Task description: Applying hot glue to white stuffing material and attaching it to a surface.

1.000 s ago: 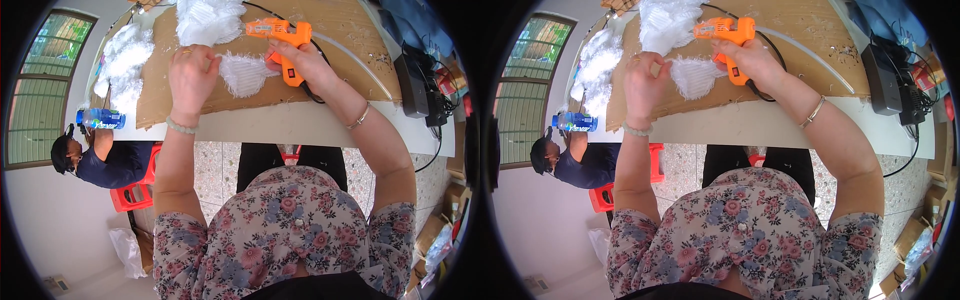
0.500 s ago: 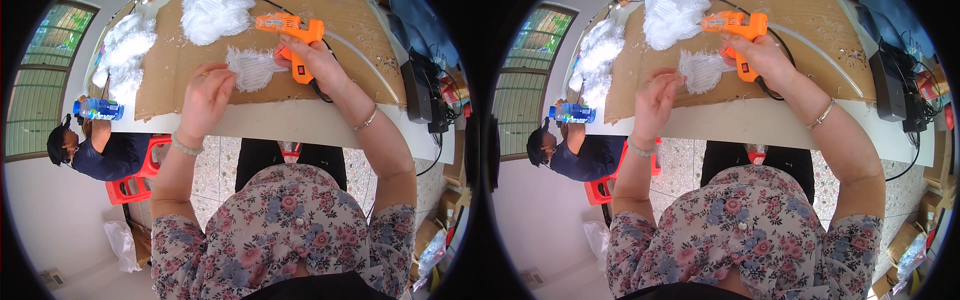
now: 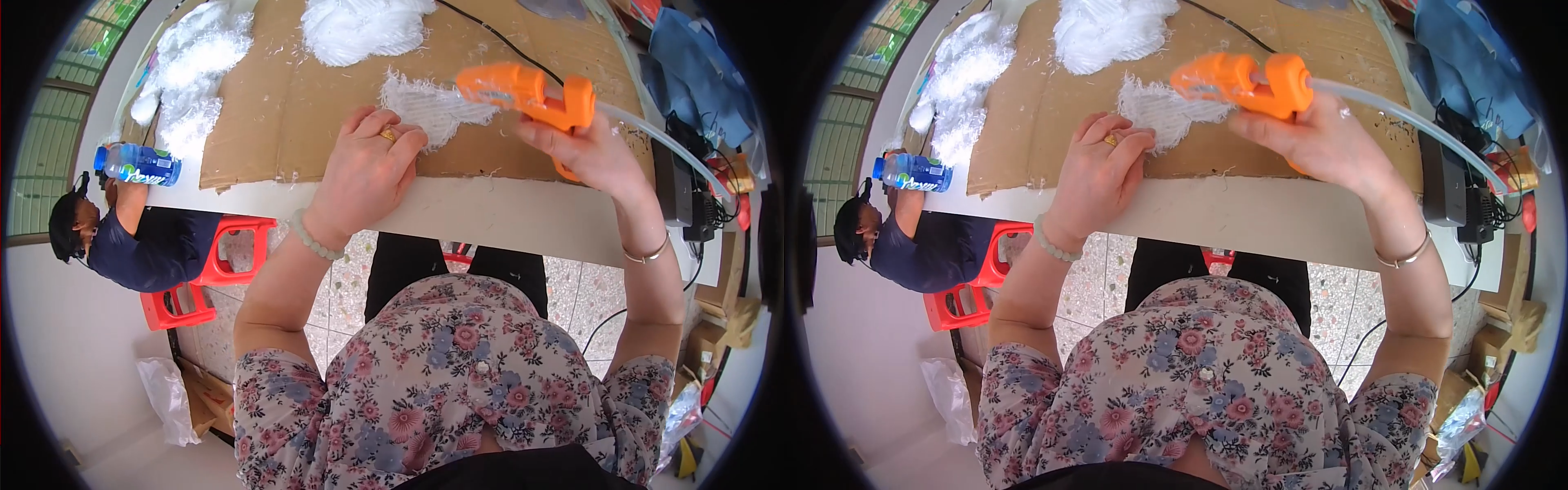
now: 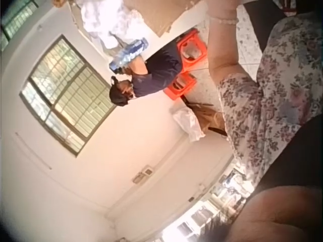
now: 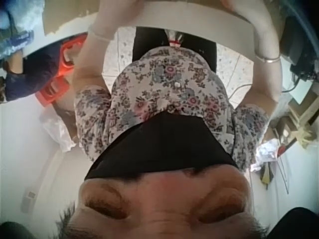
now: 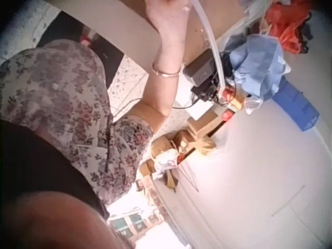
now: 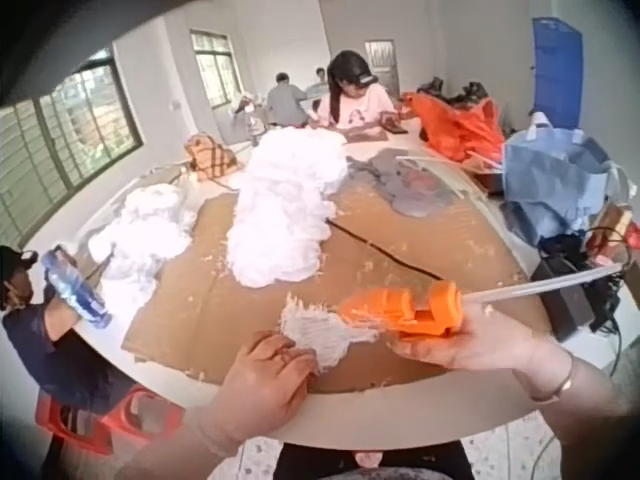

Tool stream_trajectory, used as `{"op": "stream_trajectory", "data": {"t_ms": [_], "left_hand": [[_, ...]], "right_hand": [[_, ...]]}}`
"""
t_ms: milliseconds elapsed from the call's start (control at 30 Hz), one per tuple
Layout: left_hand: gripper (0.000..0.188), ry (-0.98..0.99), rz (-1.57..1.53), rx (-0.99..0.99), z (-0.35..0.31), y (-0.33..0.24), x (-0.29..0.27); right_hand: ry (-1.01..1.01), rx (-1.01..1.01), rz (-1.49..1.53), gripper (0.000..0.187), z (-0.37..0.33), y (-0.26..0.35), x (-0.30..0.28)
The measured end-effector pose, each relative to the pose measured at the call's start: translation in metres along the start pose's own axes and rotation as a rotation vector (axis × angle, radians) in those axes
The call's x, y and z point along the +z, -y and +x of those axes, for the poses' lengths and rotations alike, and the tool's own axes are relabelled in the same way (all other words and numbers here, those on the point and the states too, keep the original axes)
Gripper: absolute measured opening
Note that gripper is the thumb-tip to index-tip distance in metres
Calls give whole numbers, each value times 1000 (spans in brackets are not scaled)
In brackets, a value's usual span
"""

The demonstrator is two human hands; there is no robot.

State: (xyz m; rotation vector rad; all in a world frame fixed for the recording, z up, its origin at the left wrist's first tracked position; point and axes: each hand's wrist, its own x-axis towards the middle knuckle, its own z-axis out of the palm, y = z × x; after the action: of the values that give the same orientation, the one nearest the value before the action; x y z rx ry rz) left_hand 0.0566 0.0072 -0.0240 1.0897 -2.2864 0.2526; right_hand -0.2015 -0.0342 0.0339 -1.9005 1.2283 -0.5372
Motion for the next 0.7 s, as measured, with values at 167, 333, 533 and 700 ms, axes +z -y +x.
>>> {"op": "stream_trajectory", "data": {"t_ms": [167, 333, 533, 700], "left_hand": [[17, 47, -48, 23, 3, -4, -1], [16, 65, 15, 88, 3, -4, -2], [16, 63, 48, 156, 14, -9, 0], [13, 95, 89, 210, 23, -17, 5]], "right_hand": [[41, 46, 79, 26, -11, -13, 1], [-9, 97, 152, 26, -9, -21, 4], [-1, -179, 570, 24, 13, -11, 22], [-32, -134, 622, 24, 33, -3, 40]]}}
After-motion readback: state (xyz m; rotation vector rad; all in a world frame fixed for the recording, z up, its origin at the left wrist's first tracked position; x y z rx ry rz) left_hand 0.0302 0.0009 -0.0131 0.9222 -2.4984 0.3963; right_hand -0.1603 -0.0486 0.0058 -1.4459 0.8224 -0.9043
